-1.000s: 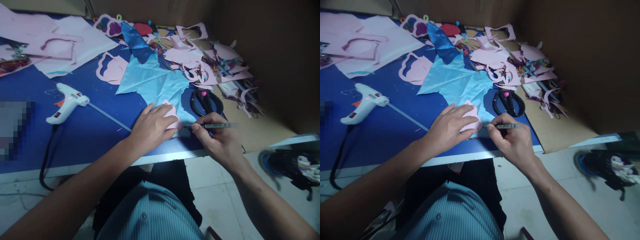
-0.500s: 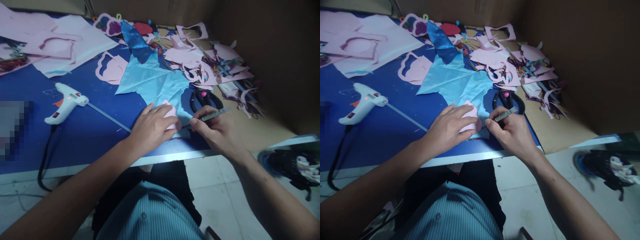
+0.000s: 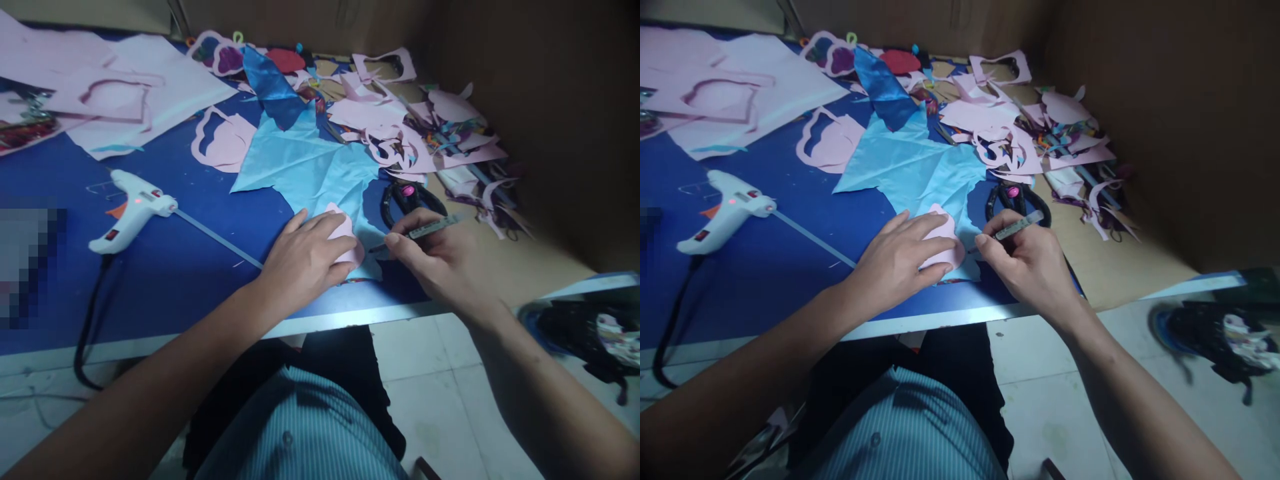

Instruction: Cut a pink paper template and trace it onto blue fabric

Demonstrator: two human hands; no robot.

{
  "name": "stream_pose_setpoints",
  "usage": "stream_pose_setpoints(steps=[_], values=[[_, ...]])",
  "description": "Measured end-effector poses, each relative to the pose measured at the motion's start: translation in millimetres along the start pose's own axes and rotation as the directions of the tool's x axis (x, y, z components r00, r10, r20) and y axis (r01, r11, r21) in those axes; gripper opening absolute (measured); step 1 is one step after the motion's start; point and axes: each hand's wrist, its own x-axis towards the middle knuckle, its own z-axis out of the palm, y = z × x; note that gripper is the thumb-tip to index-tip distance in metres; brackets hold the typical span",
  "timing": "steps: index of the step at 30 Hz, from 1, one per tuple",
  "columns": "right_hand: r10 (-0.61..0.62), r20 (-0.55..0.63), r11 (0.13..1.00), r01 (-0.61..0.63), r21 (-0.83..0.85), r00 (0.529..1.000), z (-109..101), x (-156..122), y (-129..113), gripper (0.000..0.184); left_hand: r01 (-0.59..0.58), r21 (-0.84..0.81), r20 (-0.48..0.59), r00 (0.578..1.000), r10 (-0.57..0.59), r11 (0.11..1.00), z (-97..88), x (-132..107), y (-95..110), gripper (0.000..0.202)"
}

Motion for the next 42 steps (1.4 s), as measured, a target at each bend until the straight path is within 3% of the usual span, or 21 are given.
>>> stream_pose_setpoints(steps=[4, 17, 42], values=[[-0.015, -0.071, 0.999, 0.017, 0.030, 0.997, 2, 6, -1, 0.020, 0.002, -0.004, 0.007, 1.000, -0.002, 1.000, -1.1, 0, 0, 0.026], [-0.097, -0.032, 0.995, 0.097, -0.014, 0.995, 15, 20, 3, 0.020, 0.018, -0.024, 0.005, 1.000, -0.018, 1.000, -2.0, -1, 1, 0.025], [-0.105, -0.030, 0.993, 0.103, -0.055, 0.994, 10, 8, 8, 0.019, 0.023, -0.022, 0.018, 1.000, -0.023, 0.999, -2.4, 0, 1, 0.029]])
